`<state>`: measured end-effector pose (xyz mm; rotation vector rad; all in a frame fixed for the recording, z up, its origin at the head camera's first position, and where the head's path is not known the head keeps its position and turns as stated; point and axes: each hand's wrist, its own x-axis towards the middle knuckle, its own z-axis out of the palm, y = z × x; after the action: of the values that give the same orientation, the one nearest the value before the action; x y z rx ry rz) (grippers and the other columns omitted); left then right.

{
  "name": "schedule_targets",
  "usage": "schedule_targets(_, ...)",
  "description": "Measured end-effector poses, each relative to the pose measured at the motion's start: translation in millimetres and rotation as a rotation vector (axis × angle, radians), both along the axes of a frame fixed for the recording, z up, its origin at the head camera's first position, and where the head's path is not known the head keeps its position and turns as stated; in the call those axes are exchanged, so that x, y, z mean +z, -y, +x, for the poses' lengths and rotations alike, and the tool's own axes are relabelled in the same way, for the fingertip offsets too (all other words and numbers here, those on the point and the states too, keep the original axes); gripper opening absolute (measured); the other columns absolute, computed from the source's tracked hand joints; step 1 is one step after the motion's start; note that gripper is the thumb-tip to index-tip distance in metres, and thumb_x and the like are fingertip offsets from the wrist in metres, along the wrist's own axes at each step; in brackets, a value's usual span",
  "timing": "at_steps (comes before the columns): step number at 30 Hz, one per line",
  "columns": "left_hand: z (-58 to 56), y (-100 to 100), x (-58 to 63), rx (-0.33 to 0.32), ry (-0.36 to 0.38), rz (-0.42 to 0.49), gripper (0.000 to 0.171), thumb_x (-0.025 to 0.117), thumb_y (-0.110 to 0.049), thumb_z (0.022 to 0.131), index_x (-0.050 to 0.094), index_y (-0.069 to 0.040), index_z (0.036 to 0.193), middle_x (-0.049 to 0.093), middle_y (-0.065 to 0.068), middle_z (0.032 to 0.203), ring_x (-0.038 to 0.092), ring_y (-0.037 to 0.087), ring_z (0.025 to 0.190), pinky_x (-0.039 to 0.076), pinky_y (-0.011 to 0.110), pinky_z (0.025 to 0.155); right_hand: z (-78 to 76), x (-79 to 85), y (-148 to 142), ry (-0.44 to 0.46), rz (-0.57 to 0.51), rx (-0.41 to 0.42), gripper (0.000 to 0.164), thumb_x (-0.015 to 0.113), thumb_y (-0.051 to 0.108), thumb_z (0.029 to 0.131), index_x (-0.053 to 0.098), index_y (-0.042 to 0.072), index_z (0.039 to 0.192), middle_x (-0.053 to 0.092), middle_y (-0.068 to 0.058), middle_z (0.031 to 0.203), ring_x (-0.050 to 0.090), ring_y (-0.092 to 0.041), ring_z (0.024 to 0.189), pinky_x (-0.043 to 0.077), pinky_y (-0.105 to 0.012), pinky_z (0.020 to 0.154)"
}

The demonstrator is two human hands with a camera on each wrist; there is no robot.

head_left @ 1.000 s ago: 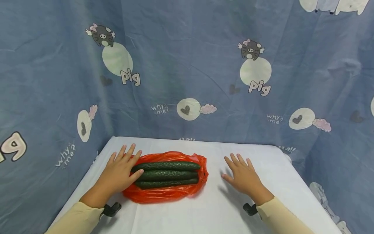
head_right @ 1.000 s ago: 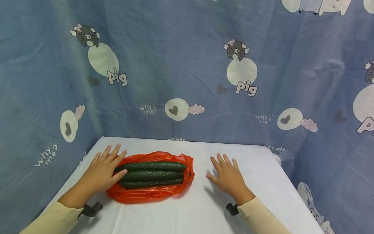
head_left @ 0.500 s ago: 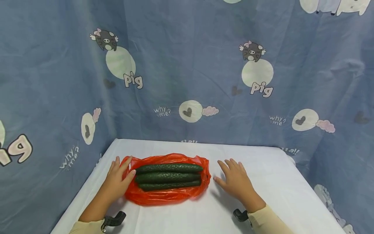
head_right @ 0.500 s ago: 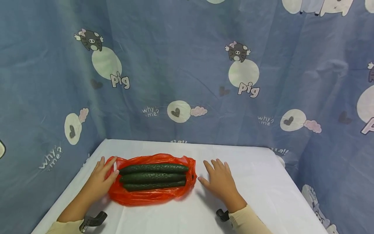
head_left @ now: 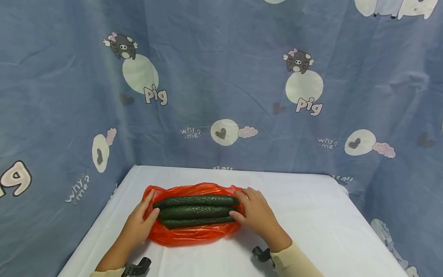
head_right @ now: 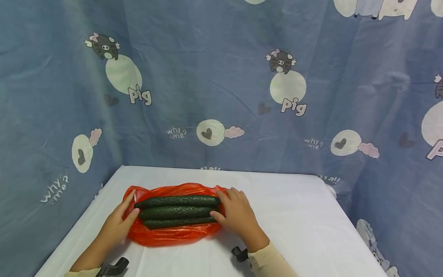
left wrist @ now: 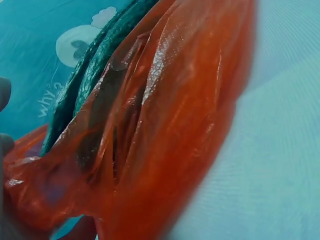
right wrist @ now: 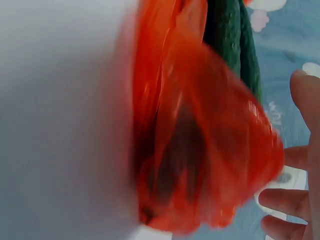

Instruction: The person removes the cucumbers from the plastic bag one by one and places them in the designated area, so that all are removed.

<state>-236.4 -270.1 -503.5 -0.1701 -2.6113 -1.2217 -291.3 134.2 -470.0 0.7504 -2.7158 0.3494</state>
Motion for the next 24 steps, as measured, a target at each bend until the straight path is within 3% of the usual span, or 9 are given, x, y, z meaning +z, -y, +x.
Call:
schedule_targets(9,-1.5,0,-10.8,0.021,-0.009,0.013,0.084,0.062,-0.035,0.105,0.014,-0.012,0.169,0.027,0.032,0.166,0.028,0.057,0.151,0.027,0.077,0.115,1.0,-4.6,43,-0.003,-0.003,0.067,0.075,0.062,0.066,0.096,0.051,0.021,0.155,0.055,-0.004,0.148,0.049,-0.027,0.142,0.039,-0.051,0.122)
schedule_targets(17,-3.9,2,-14.5,0.014,-0.006,-0.008,0.089,0.066,-0.038,0.103,0.012,-0.016,0.17,0.027,0.03,0.167,0.028,0.055,0.152,0.029,0.075,0.116,0.5,-3.3,69,-0.034,0.031,0.035,0.072,0.06,0.069,0.095,0.053,0.025,0.152,0.056,-0.001,0.144,0.048,-0.024,0.138,0.035,-0.059,0.12)
schedule_targets(24,-3.8,3,-14.2,0.023,0.004,-0.018,0.088,0.065,-0.037,0.104,0.01,-0.016,0.17,0.029,0.03,0.166,0.03,0.054,0.151,0.031,0.073,0.116,3.1,1.1,90,0.021,0.072,0.015,0.075,0.057,0.071,0.095,0.05,0.026,0.154,0.054,-0.002,0.15,0.048,-0.027,0.14,0.025,-0.07,0.123)
